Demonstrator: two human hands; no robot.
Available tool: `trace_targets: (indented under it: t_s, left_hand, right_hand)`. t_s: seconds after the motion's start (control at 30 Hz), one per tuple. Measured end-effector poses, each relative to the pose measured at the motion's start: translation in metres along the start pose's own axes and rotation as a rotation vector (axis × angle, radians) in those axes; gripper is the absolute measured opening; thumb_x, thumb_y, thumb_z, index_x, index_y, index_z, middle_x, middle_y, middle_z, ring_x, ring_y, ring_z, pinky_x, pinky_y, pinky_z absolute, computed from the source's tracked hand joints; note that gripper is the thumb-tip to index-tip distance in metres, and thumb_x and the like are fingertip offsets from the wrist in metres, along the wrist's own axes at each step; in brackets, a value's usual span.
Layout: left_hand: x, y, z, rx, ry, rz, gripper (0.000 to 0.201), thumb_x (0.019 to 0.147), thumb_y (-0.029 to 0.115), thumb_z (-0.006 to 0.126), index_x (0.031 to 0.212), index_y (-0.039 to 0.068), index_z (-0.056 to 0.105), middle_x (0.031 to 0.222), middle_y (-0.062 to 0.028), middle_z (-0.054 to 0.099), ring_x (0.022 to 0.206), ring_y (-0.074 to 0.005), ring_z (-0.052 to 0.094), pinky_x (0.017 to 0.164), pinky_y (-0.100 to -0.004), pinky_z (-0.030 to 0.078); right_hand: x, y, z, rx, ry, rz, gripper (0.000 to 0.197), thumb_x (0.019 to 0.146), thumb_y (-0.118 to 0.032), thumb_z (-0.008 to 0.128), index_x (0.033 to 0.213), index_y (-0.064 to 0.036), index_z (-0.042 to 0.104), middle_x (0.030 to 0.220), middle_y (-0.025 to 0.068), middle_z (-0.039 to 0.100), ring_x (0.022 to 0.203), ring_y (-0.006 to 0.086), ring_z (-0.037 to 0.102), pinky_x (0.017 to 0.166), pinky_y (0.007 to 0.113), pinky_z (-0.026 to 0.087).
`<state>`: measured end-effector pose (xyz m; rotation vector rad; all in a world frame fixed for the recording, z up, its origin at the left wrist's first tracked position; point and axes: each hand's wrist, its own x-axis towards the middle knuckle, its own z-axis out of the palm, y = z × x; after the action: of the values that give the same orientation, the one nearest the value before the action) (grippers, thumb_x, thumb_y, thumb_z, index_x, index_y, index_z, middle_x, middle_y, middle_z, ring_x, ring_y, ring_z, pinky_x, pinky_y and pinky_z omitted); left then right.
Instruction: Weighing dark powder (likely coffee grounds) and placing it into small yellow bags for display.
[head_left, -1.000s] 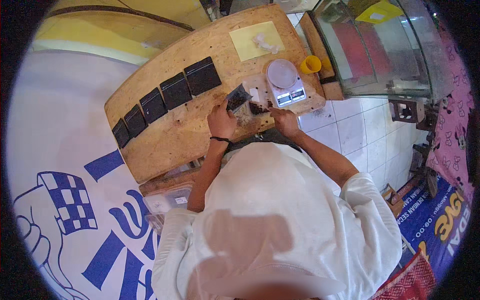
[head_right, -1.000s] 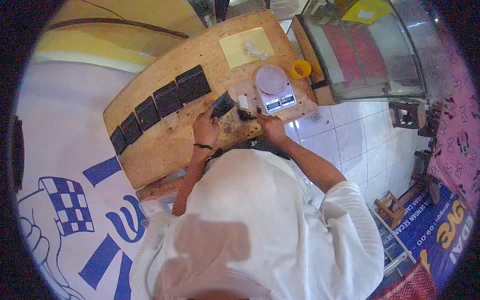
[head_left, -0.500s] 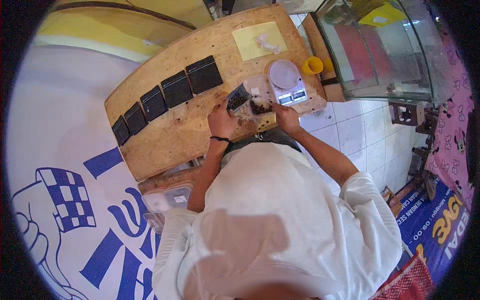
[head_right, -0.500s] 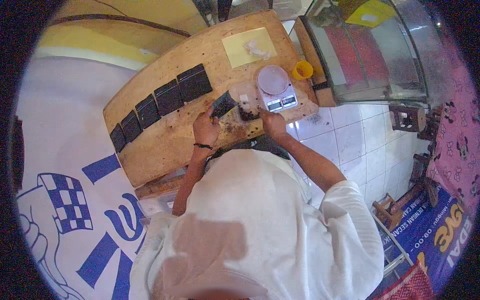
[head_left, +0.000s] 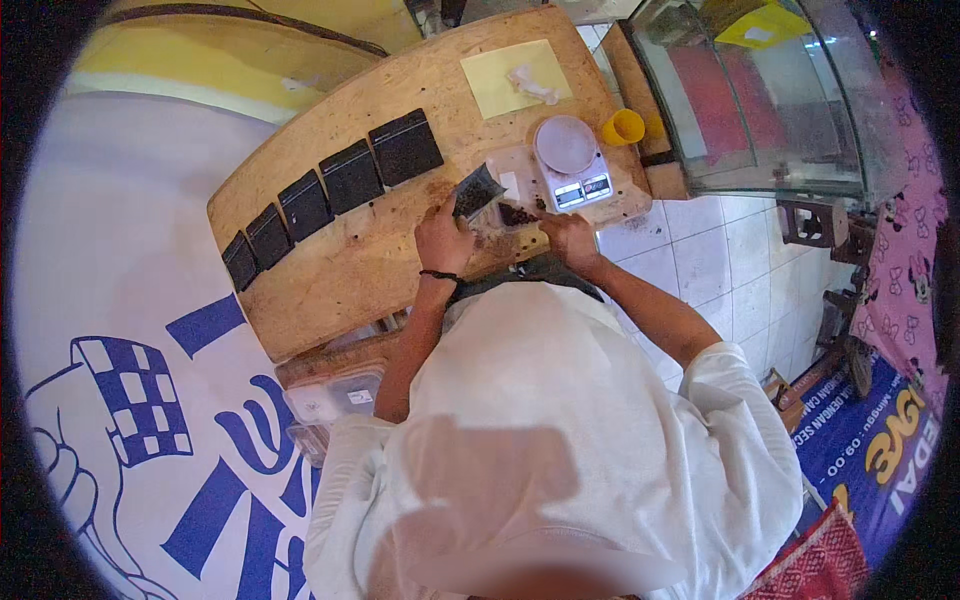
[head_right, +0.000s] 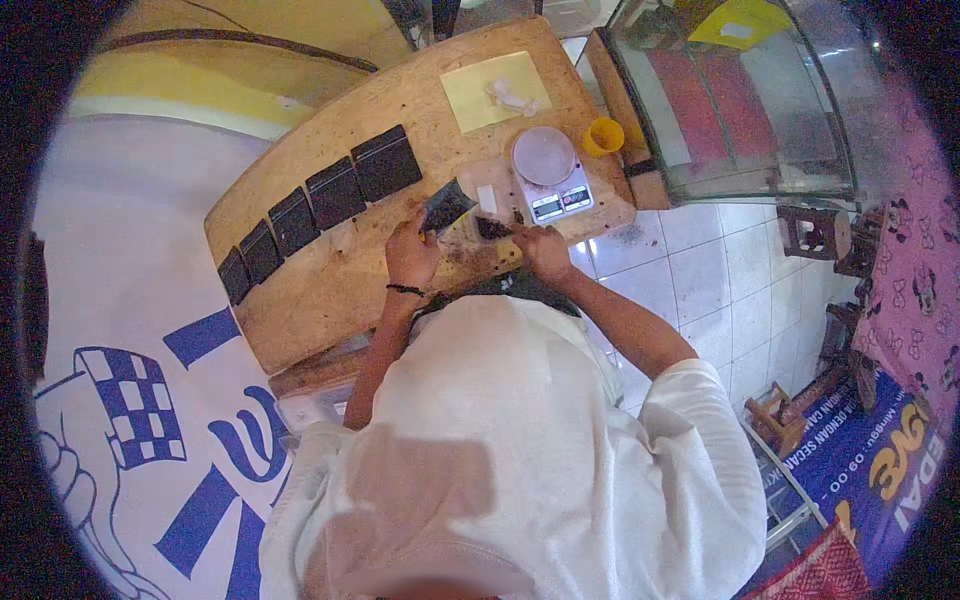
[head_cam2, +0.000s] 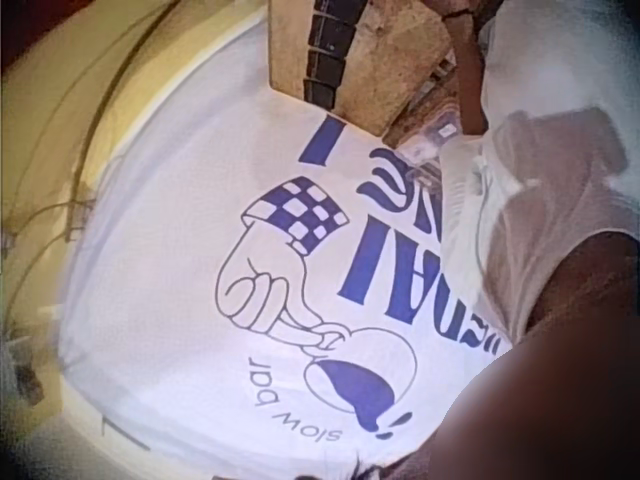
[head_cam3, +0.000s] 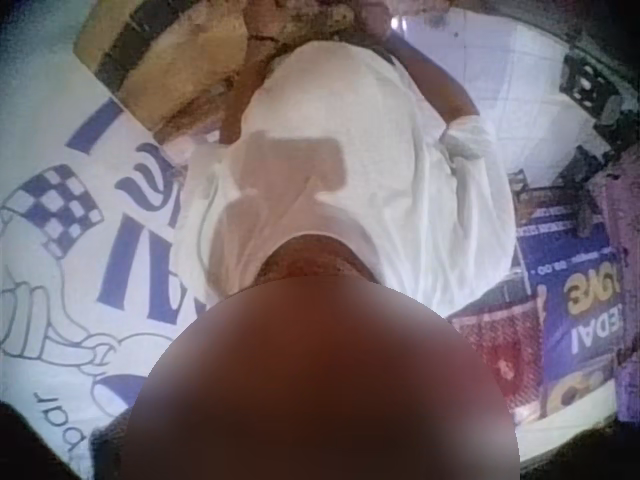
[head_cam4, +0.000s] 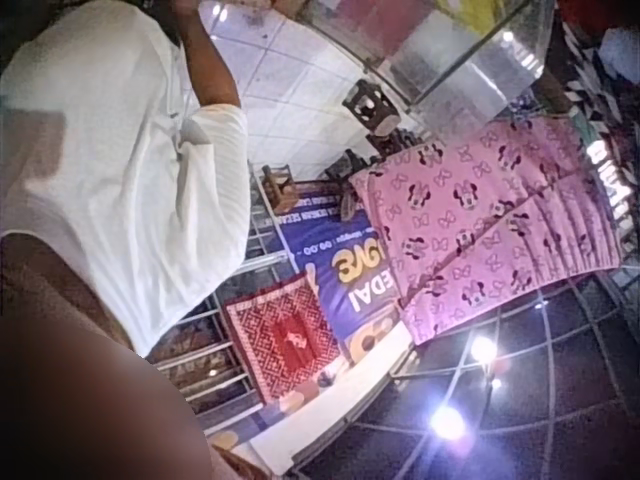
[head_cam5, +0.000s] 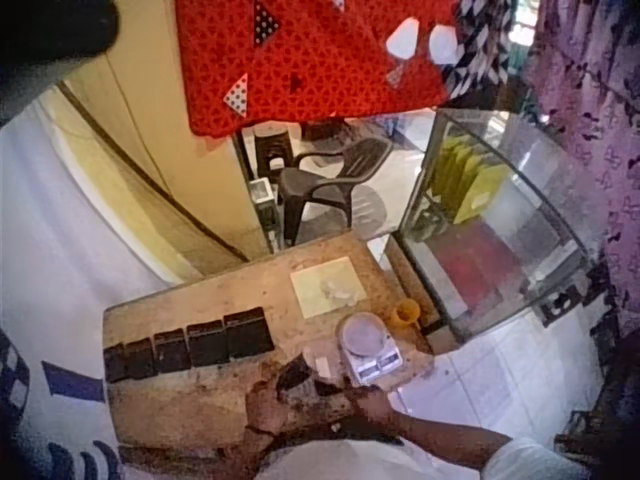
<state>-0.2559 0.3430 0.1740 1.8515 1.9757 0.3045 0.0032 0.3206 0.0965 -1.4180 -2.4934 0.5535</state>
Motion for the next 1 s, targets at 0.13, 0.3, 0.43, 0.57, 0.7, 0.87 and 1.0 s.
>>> trace_targets:
  t_s: [0.13,0.3,0.43,0.57,0.7,0.87,1.0]
  left_hand:
    - [0.000,0.001,-0.001,0.007,0.038,0.038,0.046,0.079,0.014,0.060,0.124,0.006,0.057,0.094,-0.0203,0.060,0.085,-0.0350,0.060,0.073,-0.0459,0.046]
    - [0.001,0.003,-0.006,-0.005,0.014,0.015,0.045,0.079,0.014,0.060,0.123,0.006,0.057,0.094,-0.0199,0.060,0.086,-0.0352,0.060,0.073,-0.0467,0.046]
    - [-0.002,0.000,-0.010,-0.007,-0.019,0.003,0.043,0.077,0.013,0.062,0.119,0.006,0.060,0.092,-0.0201,0.060,0.087,-0.0357,0.060,0.075,-0.0472,0.047]
    - [-0.011,-0.013,-0.014,-0.010,0.041,0.020,0.041,0.075,0.013,0.063,0.116,0.005,0.061,0.088,-0.0212,0.061,0.087,-0.0359,0.060,0.076,-0.0462,0.048]
    - [-0.019,-0.016,-0.024,-0.037,0.005,0.019,0.040,0.075,0.013,0.063,0.114,0.005,0.062,0.088,-0.0220,0.061,0.087,-0.0364,0.060,0.076,-0.0449,0.049]
    - [-0.023,-0.020,-0.021,-0.169,-0.090,-0.023,0.035,0.075,0.011,0.061,0.109,0.005,0.066,0.089,-0.0220,0.065,0.084,-0.0359,0.063,0.077,-0.0422,0.051]
    - [-0.022,-0.024,-0.013,-0.191,-0.146,-0.034,0.034,0.075,0.011,0.059,0.109,0.005,0.066,0.091,-0.0215,0.066,0.085,-0.0350,0.064,0.078,-0.0414,0.051]
  right_hand:
    - [-0.018,-0.003,-0.008,-0.007,0.042,0.002,0.021,0.072,-0.006,0.056,0.092,-0.0045,0.063,0.106,0.0130,0.066,0.082,0.0272,0.066,0.069,0.039,0.052]
    - [-0.020,0.000,-0.011,0.158,0.139,0.169,0.029,0.075,-0.004,0.054,0.102,-0.0026,0.063,0.100,0.0128,0.068,0.081,0.0304,0.066,0.068,0.040,0.053]
    - [-0.027,-0.001,-0.004,0.328,0.144,0.189,0.027,0.076,-0.001,0.054,0.100,-0.0024,0.065,0.094,0.0139,0.068,0.081,0.0331,0.066,0.068,0.041,0.053]
    - [-0.019,-0.007,-0.018,0.418,0.283,0.324,0.022,0.075,0.001,0.056,0.094,-0.0029,0.066,0.091,0.0156,0.067,0.080,0.0344,0.065,0.068,0.041,0.052]
    - [-0.019,-0.007,-0.025,0.286,0.222,0.418,0.016,0.074,-0.006,0.057,0.088,-0.0054,0.065,0.086,0.0165,0.066,0.077,0.0344,0.065,0.068,0.043,0.052]
    - [-0.008,-0.016,-0.024,0.277,0.237,0.437,0.010,0.073,-0.007,0.059,0.080,-0.0048,0.066,0.079,0.0163,0.066,0.072,0.0341,0.065,0.065,0.043,0.052]
    - [0.003,-0.020,-0.018,0.355,0.184,0.553,0.009,0.073,-0.006,0.060,0.077,-0.0030,0.067,0.074,0.0182,0.066,0.067,0.0339,0.065,0.062,0.041,0.052]
